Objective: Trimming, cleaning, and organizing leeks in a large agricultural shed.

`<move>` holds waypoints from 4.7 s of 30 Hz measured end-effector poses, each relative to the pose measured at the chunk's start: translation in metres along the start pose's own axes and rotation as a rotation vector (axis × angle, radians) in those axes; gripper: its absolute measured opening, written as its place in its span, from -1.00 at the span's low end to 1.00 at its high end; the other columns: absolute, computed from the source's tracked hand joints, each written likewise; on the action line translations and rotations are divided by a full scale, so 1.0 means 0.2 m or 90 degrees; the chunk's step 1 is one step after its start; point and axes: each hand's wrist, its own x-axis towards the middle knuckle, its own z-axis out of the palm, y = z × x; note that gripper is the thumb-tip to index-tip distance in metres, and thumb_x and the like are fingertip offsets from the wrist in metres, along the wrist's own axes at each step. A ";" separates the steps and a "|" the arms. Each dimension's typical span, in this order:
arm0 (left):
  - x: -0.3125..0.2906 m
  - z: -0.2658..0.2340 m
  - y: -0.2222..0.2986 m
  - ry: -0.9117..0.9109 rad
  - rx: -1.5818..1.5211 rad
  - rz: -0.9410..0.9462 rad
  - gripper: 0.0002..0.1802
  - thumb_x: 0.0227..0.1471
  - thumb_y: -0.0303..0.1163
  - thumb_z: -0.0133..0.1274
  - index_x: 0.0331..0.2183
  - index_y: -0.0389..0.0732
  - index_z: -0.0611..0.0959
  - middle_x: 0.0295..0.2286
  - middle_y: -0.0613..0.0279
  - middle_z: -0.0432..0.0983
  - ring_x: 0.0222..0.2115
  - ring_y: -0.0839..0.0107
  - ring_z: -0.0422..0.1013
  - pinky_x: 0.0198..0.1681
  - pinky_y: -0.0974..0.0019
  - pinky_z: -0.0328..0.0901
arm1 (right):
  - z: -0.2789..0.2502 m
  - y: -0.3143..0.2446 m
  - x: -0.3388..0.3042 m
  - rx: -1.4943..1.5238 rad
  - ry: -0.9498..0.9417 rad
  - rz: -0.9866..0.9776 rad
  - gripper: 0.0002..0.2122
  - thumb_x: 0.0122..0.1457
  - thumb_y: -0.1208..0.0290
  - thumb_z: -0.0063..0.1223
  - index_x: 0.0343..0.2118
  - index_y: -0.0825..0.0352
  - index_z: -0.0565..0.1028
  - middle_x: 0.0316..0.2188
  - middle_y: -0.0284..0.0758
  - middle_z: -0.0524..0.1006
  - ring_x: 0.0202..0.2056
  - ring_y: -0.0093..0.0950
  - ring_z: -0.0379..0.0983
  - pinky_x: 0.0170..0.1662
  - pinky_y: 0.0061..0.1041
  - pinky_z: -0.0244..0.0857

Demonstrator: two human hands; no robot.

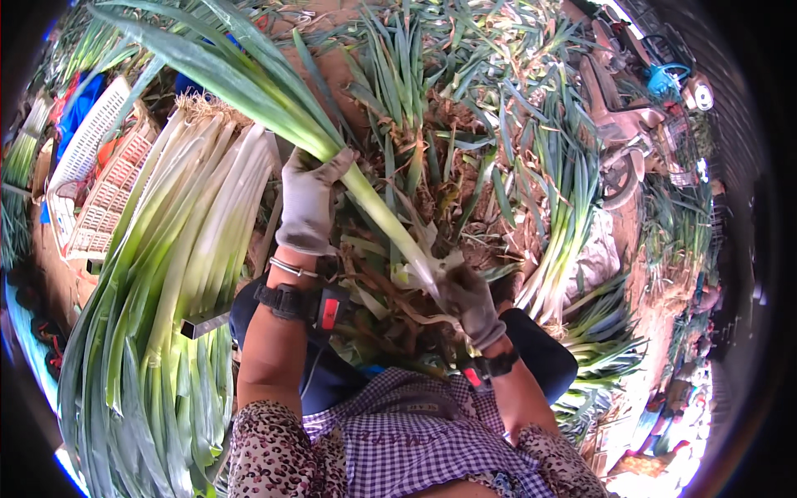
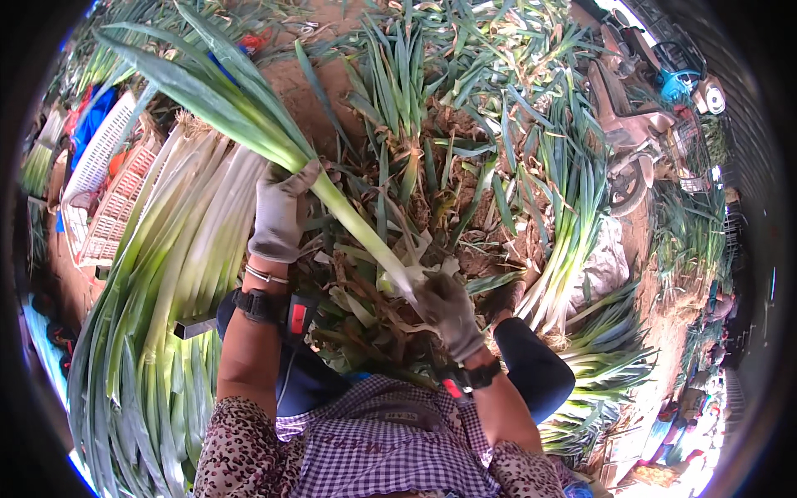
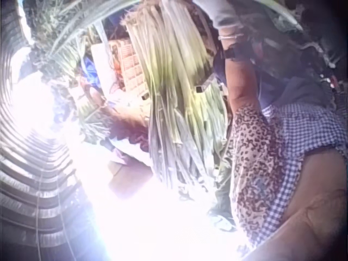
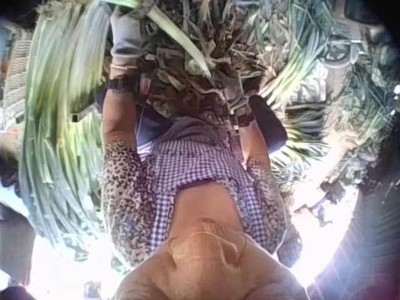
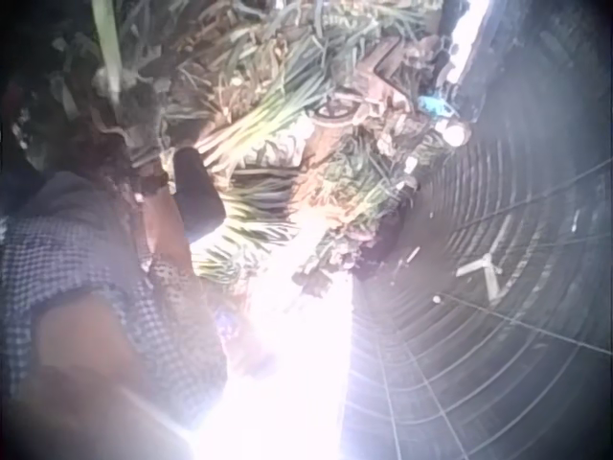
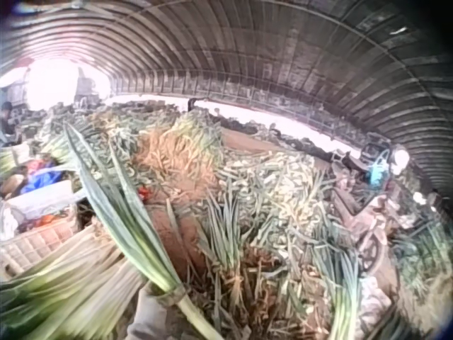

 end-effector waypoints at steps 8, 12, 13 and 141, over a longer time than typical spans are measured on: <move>-0.06 0.02 -0.08 -0.072 -0.133 -0.021 -0.63 0.38 -0.35 0.02 0.11 -0.35 0.51 -0.20 0.06 0.57 -0.28 0.19 0.55 -0.07 0.06 0.51 | 0.22 -0.29 0.17 -0.448 0.000 -0.234 -0.46 0.13 0.29 0.44 0.10 0.45 0.47 -0.11 -0.28 0.60 -0.13 -0.51 0.50 -0.01 -0.42 0.44; -0.03 0.10 -0.09 -0.102 -0.223 -0.117 -0.29 0.27 0.25 0.01 -0.03 -0.29 0.53 -0.34 0.16 0.46 -0.39 0.21 0.39 -0.27 0.10 0.35 | 0.49 -0.29 0.41 -0.273 -0.076 -0.300 -0.59 0.16 0.30 0.39 -0.01 0.43 0.57 -0.16 -0.31 0.64 -0.18 -0.50 0.52 -0.08 -0.45 0.42; -0.02 0.09 -0.07 -0.081 -0.251 -0.106 -0.28 0.25 0.30 -0.01 -0.10 -0.26 0.53 -0.43 0.23 0.43 -0.44 0.30 0.36 -0.34 0.21 0.30 | 0.54 -0.32 0.41 -0.126 -0.105 -0.141 -0.63 0.17 0.31 0.38 -0.03 0.43 0.59 -0.19 -0.32 0.64 -0.19 -0.51 0.52 -0.10 -0.47 0.41; -2.27 0.05 1.80 0.404 1.612 0.204 -0.25 -0.21 -0.54 0.35 0.12 0.00 0.65 -0.15 0.14 0.59 -0.17 0.06 0.52 -0.08 0.05 0.43 | 1.93 -0.80 -0.13 0.391 -0.724 0.137 -0.66 0.33 0.11 0.21 -0.05 0.29 0.51 -0.14 -0.27 0.60 -0.14 -0.35 0.62 -0.04 -0.31 0.65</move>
